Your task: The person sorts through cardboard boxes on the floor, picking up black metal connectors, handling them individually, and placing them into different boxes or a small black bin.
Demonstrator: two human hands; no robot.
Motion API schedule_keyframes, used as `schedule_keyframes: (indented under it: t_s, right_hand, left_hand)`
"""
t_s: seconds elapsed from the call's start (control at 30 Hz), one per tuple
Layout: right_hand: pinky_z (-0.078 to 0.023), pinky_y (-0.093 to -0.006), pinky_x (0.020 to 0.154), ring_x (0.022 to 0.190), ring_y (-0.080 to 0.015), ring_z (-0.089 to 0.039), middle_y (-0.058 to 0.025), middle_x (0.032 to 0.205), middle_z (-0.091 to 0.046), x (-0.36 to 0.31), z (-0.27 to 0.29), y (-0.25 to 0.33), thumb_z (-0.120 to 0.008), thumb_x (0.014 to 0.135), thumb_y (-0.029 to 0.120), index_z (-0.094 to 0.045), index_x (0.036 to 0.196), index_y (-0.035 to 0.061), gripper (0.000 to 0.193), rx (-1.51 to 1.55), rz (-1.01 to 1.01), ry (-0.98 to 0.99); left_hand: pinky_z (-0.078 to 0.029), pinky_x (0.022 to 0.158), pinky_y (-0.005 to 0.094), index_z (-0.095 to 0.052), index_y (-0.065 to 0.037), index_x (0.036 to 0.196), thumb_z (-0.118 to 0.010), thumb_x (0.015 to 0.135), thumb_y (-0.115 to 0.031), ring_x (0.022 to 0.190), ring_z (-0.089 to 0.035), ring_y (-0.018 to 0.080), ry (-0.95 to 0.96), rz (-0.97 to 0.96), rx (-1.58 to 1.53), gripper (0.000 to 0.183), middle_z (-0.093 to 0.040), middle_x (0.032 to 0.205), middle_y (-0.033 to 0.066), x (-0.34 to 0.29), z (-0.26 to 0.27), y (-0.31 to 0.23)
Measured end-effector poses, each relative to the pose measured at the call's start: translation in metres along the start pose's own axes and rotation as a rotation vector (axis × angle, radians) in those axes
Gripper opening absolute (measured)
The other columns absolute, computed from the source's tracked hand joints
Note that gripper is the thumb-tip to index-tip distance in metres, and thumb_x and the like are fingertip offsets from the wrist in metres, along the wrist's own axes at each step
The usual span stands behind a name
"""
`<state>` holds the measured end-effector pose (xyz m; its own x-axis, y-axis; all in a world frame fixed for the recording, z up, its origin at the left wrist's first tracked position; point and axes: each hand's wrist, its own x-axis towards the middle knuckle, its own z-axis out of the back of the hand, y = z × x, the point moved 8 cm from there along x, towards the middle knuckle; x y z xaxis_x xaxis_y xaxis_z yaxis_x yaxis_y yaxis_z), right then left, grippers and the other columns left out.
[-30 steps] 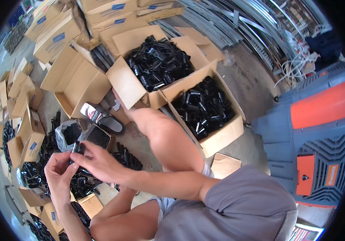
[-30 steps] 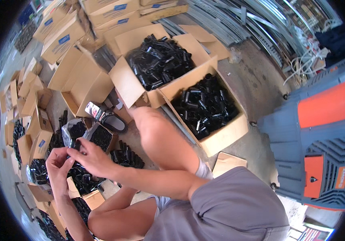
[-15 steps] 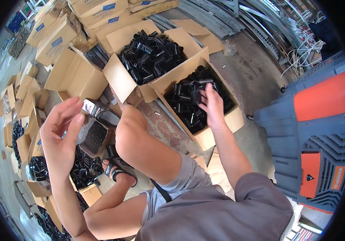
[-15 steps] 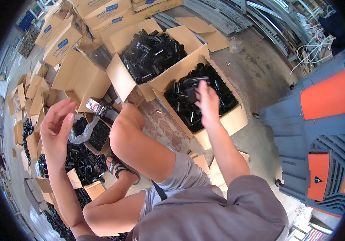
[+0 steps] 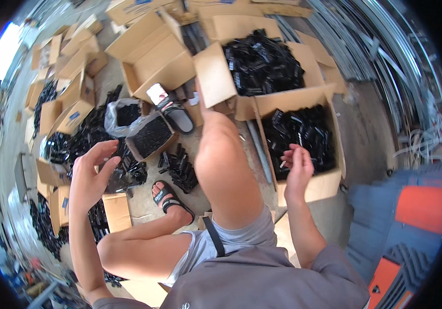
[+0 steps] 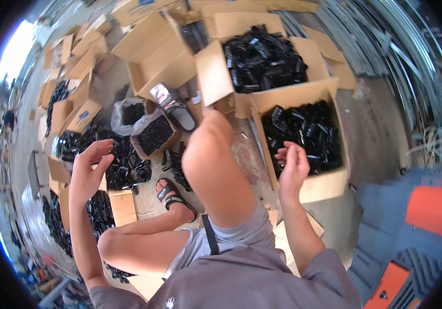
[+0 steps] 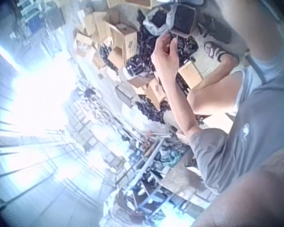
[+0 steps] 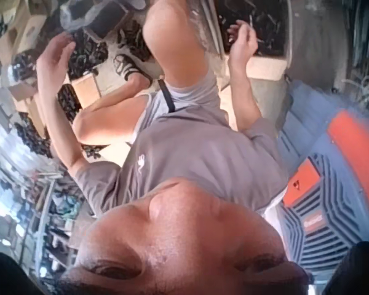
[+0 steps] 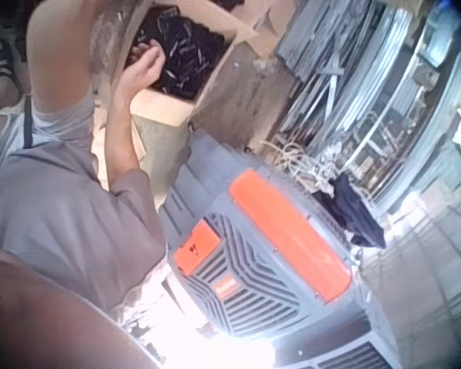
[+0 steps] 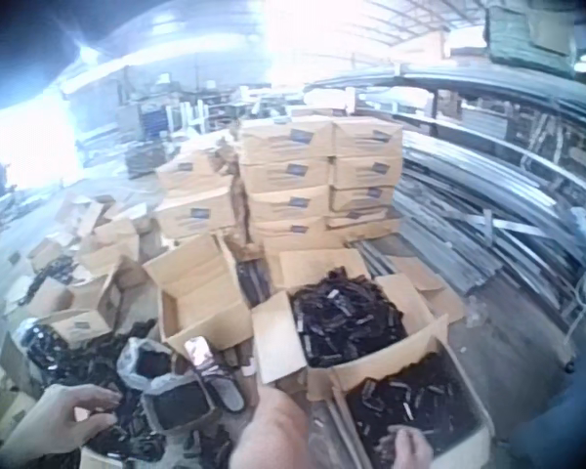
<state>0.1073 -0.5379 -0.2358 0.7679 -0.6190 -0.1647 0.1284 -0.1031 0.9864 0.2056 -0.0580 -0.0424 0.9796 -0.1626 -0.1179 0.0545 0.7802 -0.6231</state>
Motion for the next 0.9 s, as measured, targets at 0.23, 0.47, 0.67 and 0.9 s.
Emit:
schedule_keyframes:
  t_s: [0.23, 0.47, 0.67, 0.9]
  right_hand:
    - [-0.053, -0.0345, 0.095, 0.105, -0.0214, -0.07, -0.0131, 0.115, -0.073, 0.007, -0.044, 0.081, -0.06, 0.108, 0.023, -0.066, 0.127, -0.0011, 0.031, -0.389, 0.425, 0.078]
    - [-0.051, -0.0471, 0.1, 0.122, -0.044, -0.064, -0.026, 0.128, -0.068, -0.002, -0.047, -0.085, -0.065, 0.097, 0.037, -0.06, 0.14, 0.0056, 0.053, -1.098, 0.076, 0.591]
    - [-0.054, -0.0509, 0.087, 0.109, -0.0459, -0.068, -0.0254, 0.117, -0.069, 0.01, -0.058, -0.043, -0.066, 0.094, 0.034, -0.067, 0.123, 0.0065, 0.04, -1.275, 0.148, 0.734]
    - [-0.055, -0.0419, 0.086, 0.1, -0.0314, -0.072, -0.0206, 0.114, -0.075, 0.022, -0.106, 0.022, -0.063, 0.1, 0.019, -0.068, 0.126, 0.0006, 0.033, -1.201, 0.303, 0.575]
  left_hand:
    - [-0.054, 0.1, 0.0394, -0.061, -0.007, 0.141, -0.072, 0.097, -0.018, 0.115, -0.071, 0.0273, 0.082, 0.176, -0.069, 0.047, -0.073, 0.124, 0.0169, -0.045, 0.032, 0.126]
    - [-0.056, 0.092, 0.0353, -0.064, -0.002, 0.135, -0.071, 0.101, -0.024, 0.103, -0.072, 0.021, -0.123, 0.49, -0.376, 0.041, -0.076, 0.113, 0.0163, -0.135, -0.08, 0.34]
    - [-0.056, 0.093, 0.0452, -0.064, -0.006, 0.135, -0.078, 0.092, -0.021, 0.104, -0.072, 0.038, -0.085, 0.455, -0.161, 0.048, -0.074, 0.113, 0.0212, -0.141, -0.193, 0.364]
    - [-0.055, 0.091, 0.0458, -0.061, -0.014, 0.138, -0.082, 0.082, -0.016, 0.114, -0.064, 0.0359, -0.257, 0.496, 0.182, 0.059, -0.068, 0.118, 0.0163, -0.075, -0.194, 0.384]
